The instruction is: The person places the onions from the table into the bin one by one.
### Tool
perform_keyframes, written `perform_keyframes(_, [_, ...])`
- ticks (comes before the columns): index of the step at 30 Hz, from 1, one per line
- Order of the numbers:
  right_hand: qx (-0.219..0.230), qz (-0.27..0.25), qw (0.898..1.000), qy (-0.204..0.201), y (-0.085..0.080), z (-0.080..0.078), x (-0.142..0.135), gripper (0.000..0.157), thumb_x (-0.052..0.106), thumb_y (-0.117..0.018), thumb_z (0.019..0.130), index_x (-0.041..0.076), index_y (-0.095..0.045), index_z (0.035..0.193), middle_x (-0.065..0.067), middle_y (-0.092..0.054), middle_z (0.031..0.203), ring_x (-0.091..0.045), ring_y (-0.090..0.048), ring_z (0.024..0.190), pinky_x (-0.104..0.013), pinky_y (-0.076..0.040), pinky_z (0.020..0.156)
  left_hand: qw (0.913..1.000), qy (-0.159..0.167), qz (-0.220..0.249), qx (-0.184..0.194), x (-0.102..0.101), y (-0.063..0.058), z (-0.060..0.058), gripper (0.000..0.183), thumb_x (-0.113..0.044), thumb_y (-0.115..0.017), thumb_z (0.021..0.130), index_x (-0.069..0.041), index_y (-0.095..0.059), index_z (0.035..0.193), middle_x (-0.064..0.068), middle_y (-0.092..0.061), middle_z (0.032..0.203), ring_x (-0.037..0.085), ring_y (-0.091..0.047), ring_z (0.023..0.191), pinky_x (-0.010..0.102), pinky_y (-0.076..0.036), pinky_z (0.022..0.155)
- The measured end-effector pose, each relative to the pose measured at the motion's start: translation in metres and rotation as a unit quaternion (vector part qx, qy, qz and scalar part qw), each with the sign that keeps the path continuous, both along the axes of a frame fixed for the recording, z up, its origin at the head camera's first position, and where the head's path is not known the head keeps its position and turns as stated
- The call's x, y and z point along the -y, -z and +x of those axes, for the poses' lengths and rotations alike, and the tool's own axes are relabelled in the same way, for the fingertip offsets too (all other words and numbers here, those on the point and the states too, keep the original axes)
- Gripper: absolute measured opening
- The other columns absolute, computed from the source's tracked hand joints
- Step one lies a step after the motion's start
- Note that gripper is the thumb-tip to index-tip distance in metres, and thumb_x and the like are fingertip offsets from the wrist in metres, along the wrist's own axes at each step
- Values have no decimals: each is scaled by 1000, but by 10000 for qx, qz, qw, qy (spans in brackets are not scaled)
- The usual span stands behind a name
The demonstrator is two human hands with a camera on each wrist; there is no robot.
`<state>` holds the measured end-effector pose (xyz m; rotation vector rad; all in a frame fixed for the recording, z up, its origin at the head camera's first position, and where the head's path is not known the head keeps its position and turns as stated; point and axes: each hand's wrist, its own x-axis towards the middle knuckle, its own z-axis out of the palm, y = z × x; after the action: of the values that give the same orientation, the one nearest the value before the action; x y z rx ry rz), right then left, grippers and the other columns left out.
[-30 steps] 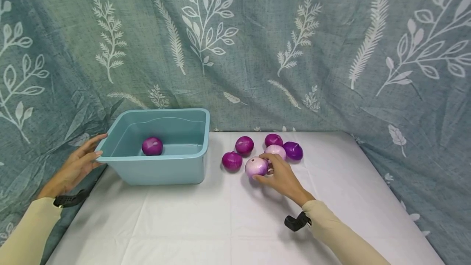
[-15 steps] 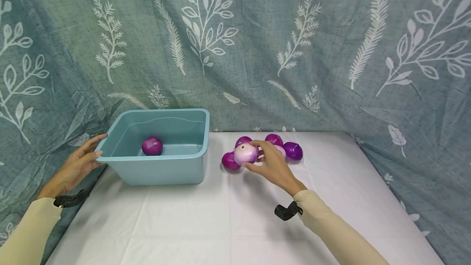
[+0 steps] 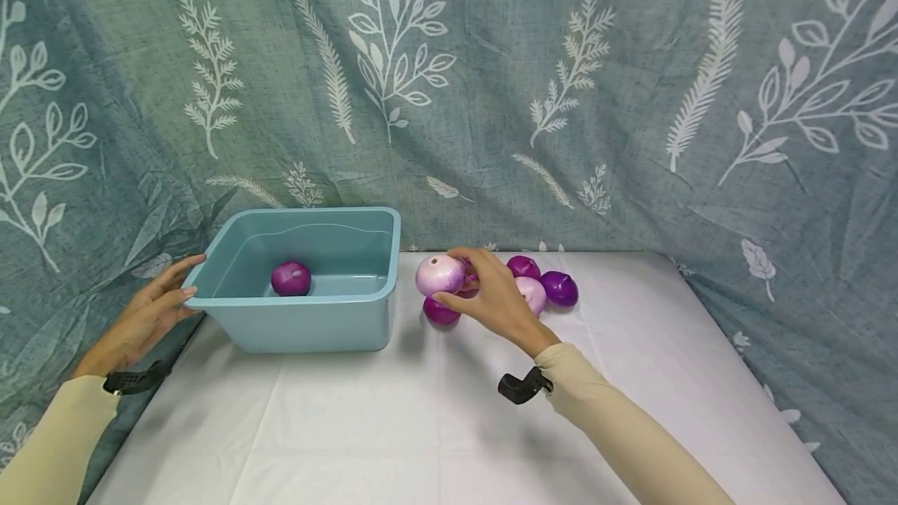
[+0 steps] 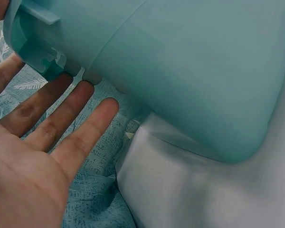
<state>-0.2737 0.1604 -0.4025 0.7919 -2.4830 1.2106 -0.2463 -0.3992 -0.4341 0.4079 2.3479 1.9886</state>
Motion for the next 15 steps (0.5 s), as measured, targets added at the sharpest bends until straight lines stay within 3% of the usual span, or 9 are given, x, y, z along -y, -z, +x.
perform_keyframes(6, [28, -173, 9998, -45, -10, -1, 15, 68, 37, -91, 80, 16, -60, 137, -3, -60, 125, -21, -70, 100, -36, -62, 83, 10000, 39, 7, 68, 0, -2, 1, 60, -17, -47, 112, -24, -23, 166, 13, -5, 171, 11, -30, 141, 19, -50, 96])
perform_keyframes(15, [-107, -376, 9988, -307, -24, -4, 37, 68, 38, -90, 82, 16, -60, 139, -2, -59, 129, -19, -68, 108, -34, -61, 85, 10000, -3, -52, 68, -2, -2, 1, 61, -17, -48, 112, -22, -22, 166, 15, -11, 169, 11, -35, 138, 19, -50, 95])
